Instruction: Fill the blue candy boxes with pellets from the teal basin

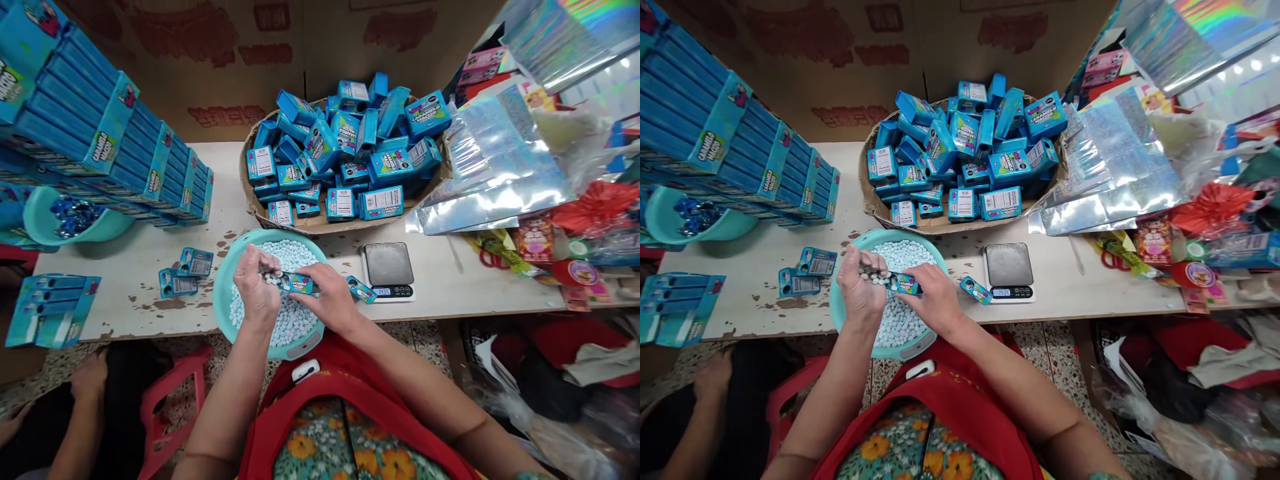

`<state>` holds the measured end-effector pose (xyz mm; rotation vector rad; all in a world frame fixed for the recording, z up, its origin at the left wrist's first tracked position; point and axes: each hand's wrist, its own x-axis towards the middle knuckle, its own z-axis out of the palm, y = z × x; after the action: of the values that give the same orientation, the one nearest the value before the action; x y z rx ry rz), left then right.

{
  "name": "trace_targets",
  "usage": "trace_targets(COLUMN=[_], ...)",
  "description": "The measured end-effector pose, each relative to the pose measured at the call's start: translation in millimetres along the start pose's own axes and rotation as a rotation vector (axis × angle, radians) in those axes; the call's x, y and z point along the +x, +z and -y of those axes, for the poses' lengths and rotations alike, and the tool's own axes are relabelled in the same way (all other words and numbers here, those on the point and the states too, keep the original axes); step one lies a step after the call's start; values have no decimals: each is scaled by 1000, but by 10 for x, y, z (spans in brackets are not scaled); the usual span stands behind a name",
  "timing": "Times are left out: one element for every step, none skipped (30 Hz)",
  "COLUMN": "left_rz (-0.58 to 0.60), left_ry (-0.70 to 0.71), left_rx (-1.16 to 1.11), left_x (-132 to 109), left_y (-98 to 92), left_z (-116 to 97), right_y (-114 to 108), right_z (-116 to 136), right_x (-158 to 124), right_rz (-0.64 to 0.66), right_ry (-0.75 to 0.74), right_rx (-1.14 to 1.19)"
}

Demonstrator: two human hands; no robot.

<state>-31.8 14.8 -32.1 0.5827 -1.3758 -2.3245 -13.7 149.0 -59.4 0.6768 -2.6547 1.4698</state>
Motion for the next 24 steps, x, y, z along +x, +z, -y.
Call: trace_targets(left_rz=[0,2,7,17,32,46,55,58,57,53,47,45,46,49,51,47,34,12,-5,2,30,87,136,167], left_ry=[-14,-34,-57,-81,-99,-102,-91,-76,-65,-56,-50,-51,-56,-63,-71,-79,-84,-78,-64,-47,-21,7,44,73], left_rx=[-5,-10,-14,-18,-21,-25,-26,-24,-19,-13,-5,0,2,1,0,6,25,77,178,330,524,742,939,1099], left_x=[6,9,9,6,0,-7,-14,-19,-24,-26,-26,-25,-21,-14,-4,12,33,62,98,141,188,235,278,314], left_y=[12,26,42,59,76,91,106,120,132,143,152,158,159,152,134,99,46,-26,-115,-217,-324,-430,-527,-608], left_z=[-12,-23,-32,-38,-42,-43,-43,-42,-42,-45,-53,-65,-81,-98,-112,-116,-107,-81,-36,27,103,186,270,348], right_y=[-4,-13,-26,-44,-63,-81,-95,-103,-104,-100,-93,-86,-84,-93,-117,-157,-215,-291,-380,-478,-582,-684,-781,-868], right_z=[2,5,9,15,19,22,21,16,8,-3,-15,-26,-36,-44,-52,-62,-78,-106,-153,-222,-318,-440,-586,-750], right_x=[8,16,23,29,36,42,50,59,68,78,87,94,98,96,88,72,46,10,-37,-93,-155,-222,-289,-354], right_rz=[2,9,19,32,38,36,29,25,26,32,37,41,36,23,7,-7,-24,-50,-87,-137,-199,-269,-338,-403], right_ry=[7,9,7,4,9,22,40,58,70,72,68,62,63,68,78,94,119,156,203,254,306,352,391,424], right_rx=[-8,-14,-14,-7,6,23,43,63,79,95,114,135,158,181,206,234,265,300,338,373,394,393,368,322])
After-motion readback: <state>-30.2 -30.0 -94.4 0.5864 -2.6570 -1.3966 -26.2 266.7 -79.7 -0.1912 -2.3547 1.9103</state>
